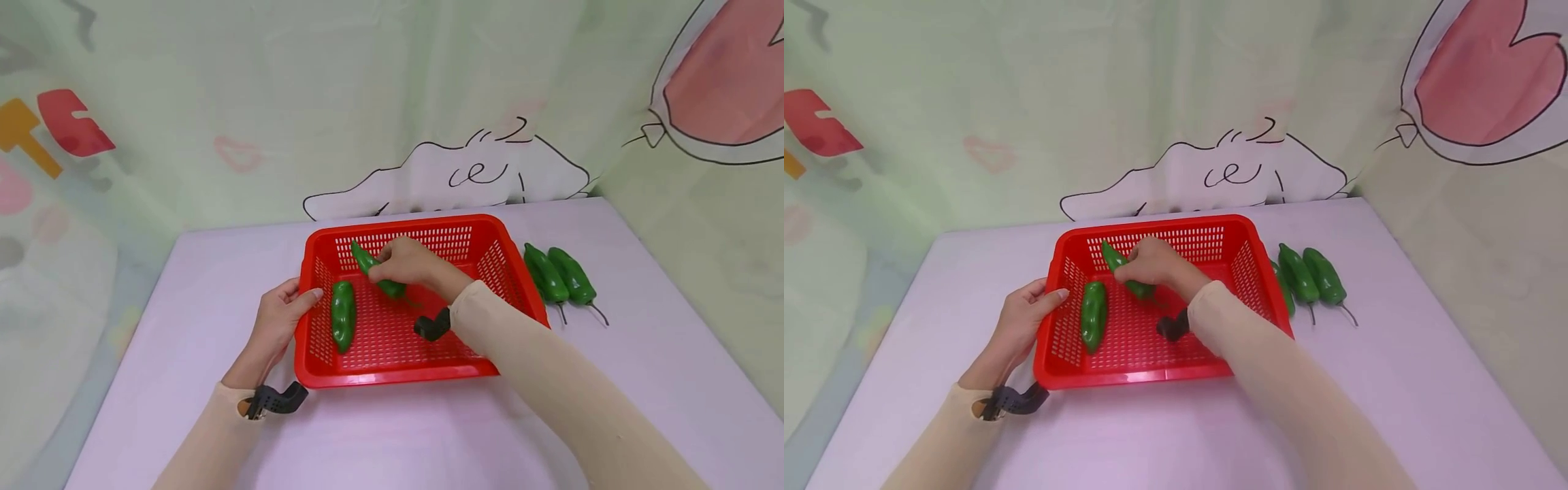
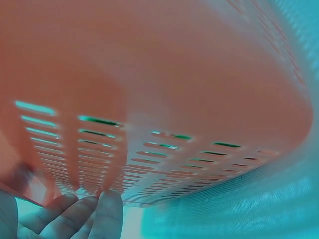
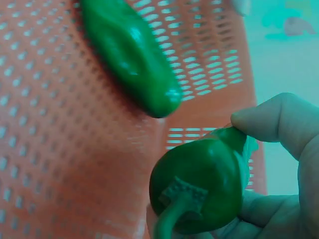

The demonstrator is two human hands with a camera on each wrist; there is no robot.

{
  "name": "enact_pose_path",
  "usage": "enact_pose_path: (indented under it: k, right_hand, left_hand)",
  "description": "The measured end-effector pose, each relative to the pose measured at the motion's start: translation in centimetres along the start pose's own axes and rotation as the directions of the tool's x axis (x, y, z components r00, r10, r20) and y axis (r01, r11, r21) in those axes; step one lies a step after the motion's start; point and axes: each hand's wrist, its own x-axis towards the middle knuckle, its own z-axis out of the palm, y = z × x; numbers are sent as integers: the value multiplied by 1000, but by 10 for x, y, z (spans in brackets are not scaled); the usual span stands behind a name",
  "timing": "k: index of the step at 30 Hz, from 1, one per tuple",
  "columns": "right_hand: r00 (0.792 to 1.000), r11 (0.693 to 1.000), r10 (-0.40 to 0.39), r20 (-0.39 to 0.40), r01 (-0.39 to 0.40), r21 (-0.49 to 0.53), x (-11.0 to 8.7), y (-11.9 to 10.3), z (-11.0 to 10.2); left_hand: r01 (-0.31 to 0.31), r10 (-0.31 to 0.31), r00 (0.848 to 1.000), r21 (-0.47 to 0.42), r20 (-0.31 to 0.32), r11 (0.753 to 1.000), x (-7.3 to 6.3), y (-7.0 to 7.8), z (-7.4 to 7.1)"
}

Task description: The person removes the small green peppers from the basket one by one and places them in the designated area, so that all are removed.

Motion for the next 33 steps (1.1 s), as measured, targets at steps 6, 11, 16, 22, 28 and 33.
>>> enact_pose_path:
  k: [6,11,16,22,28,33]
  right_hand:
    - [1000,998,-5,-18,6,63,-7,-8,-9]
    - [999,996,11,-33,-8,90,-14,-9,-19]
    - [998,993,39,-56,-32,115,-20,-4,-31]
    - [995,993,53,-79,-43,113,-27,4,-45]
    - [993,993,56,-105,-44,114,-37,12,-60]
    - [988,989,83,-130,-65,135,-46,15,-74]
  left_hand:
    - [2,-2,1000,8,-11,1000,-1,-3,-3]
    - [-5,5,1000,1,-12,1000,-1,-3,-4]
    - [-15,15,1000,-11,-2,1000,-1,-3,-4]
    - [-15,15,1000,-16,0,1000,-1,-4,-3]
    - [-18,18,1000,-11,0,1000,-1,-2,-1]
    - [-17,17,1000,-2,-5,1000,-1,0,1]
